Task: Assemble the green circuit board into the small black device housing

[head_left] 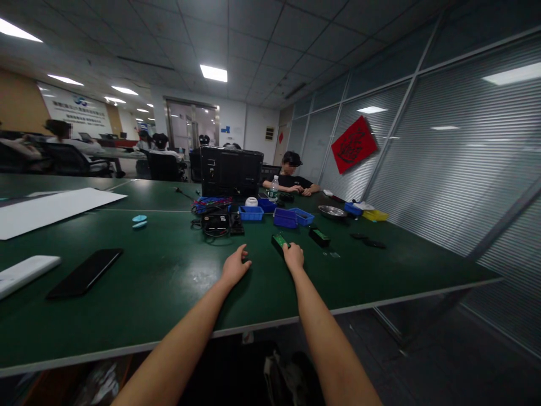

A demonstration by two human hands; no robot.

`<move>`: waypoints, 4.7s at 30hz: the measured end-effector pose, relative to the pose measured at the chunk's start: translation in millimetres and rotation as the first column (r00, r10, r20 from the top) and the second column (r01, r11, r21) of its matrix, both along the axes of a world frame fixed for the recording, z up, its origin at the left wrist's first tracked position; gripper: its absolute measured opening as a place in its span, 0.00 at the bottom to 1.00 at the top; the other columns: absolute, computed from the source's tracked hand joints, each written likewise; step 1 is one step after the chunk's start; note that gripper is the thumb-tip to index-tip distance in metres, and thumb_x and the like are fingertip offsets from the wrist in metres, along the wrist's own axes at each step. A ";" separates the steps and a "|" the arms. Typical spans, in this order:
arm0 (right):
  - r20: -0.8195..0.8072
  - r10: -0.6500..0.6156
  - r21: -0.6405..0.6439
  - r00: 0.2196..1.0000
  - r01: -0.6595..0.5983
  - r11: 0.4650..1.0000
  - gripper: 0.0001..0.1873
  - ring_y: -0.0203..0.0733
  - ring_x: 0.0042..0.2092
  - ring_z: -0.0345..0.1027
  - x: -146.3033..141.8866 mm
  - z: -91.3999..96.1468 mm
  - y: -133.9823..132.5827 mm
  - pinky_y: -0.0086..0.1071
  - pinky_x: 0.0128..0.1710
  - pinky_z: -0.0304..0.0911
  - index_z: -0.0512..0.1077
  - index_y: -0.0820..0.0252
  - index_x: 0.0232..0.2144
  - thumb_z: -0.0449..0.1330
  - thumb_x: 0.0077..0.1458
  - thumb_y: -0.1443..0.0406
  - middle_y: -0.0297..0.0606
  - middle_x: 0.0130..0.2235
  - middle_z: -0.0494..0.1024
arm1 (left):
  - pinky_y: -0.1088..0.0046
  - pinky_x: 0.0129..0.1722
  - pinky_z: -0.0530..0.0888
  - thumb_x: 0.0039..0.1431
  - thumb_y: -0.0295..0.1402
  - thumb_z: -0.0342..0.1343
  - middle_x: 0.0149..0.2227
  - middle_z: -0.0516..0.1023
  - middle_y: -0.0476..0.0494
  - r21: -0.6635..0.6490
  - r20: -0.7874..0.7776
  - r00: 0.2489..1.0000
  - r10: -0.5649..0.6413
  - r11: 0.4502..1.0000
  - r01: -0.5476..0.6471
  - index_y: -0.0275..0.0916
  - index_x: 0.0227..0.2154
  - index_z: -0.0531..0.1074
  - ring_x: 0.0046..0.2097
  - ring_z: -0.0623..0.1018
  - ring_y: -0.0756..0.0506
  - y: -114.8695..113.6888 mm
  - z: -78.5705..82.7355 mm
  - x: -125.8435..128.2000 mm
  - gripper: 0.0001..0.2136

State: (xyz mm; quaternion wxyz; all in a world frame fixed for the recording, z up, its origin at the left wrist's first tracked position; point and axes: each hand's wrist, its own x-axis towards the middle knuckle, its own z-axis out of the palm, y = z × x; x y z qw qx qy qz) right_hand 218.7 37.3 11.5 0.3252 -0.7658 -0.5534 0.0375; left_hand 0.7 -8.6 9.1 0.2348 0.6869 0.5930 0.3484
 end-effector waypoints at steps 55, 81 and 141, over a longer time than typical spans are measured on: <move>-0.486 0.639 0.279 0.596 -0.587 0.760 0.13 0.31 0.20 0.63 -63.0 -9.8 -6.3 0.26 0.23 0.60 0.69 0.65 0.36 0.51 0.50 0.63 0.34 0.24 0.73 | 0.70 0.53 0.60 0.51 0.31 0.50 0.55 0.63 0.40 0.259 -0.146 0.981 0.125 0.962 -0.084 0.39 0.55 0.56 0.55 0.64 0.45 7.0 -6.1 0.2 0.26; -0.453 0.597 0.255 0.662 -0.545 0.798 0.10 0.31 0.19 0.62 -61.0 -9.7 3.8 0.25 0.22 0.60 0.71 0.64 0.29 0.53 0.47 0.65 0.35 0.23 0.74 | 0.72 0.48 0.63 0.51 0.38 0.52 0.53 0.66 0.33 0.095 -0.163 0.965 0.205 0.977 -0.192 0.32 0.57 0.51 0.52 0.68 0.42 8.6 -1.9 0.3 0.31; -0.534 0.579 0.285 0.616 -0.513 0.809 0.10 0.30 0.19 0.60 -51.4 -13.3 7.7 0.23 0.19 0.55 0.70 0.63 0.27 0.53 0.46 0.63 0.34 0.22 0.72 | 0.71 0.39 0.67 0.51 0.39 0.50 0.44 0.73 0.37 0.056 -0.148 0.917 0.371 0.929 -0.367 0.38 0.50 0.60 0.44 0.74 0.42 0.1 5.4 -42.3 0.22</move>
